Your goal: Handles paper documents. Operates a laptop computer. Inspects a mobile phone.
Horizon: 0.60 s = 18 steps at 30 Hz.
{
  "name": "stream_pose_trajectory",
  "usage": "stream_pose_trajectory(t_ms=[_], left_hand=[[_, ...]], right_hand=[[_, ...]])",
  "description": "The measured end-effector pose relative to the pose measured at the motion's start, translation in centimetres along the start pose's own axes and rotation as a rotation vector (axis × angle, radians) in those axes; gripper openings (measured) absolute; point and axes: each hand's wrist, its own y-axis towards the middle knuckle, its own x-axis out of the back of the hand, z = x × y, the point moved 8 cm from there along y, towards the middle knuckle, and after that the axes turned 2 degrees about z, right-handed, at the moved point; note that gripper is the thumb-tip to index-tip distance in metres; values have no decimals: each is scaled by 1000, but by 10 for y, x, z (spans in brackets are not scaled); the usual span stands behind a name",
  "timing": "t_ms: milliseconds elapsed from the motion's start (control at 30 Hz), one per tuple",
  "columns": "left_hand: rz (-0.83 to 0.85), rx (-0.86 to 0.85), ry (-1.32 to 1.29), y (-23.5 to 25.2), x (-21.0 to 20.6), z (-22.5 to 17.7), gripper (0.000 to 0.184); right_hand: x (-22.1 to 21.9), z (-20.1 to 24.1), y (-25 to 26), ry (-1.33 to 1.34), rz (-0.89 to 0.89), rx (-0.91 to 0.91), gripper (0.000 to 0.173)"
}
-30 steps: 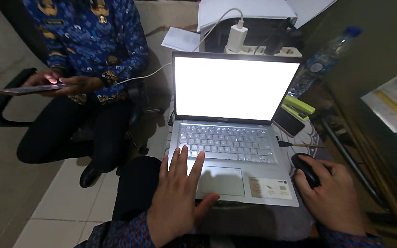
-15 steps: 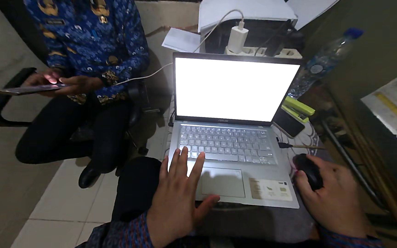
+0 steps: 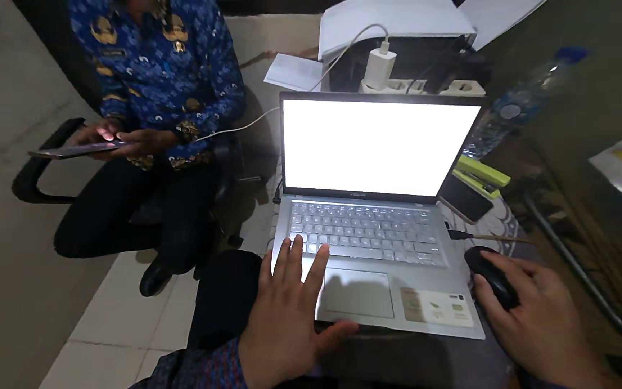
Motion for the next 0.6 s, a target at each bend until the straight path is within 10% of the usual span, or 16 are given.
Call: stream_pose_trajectory(t_ms=[600], left_hand=[[109,72,-117,55,4,21,102]], right_hand=[[-1,-1,2,-11,7,19,49]])
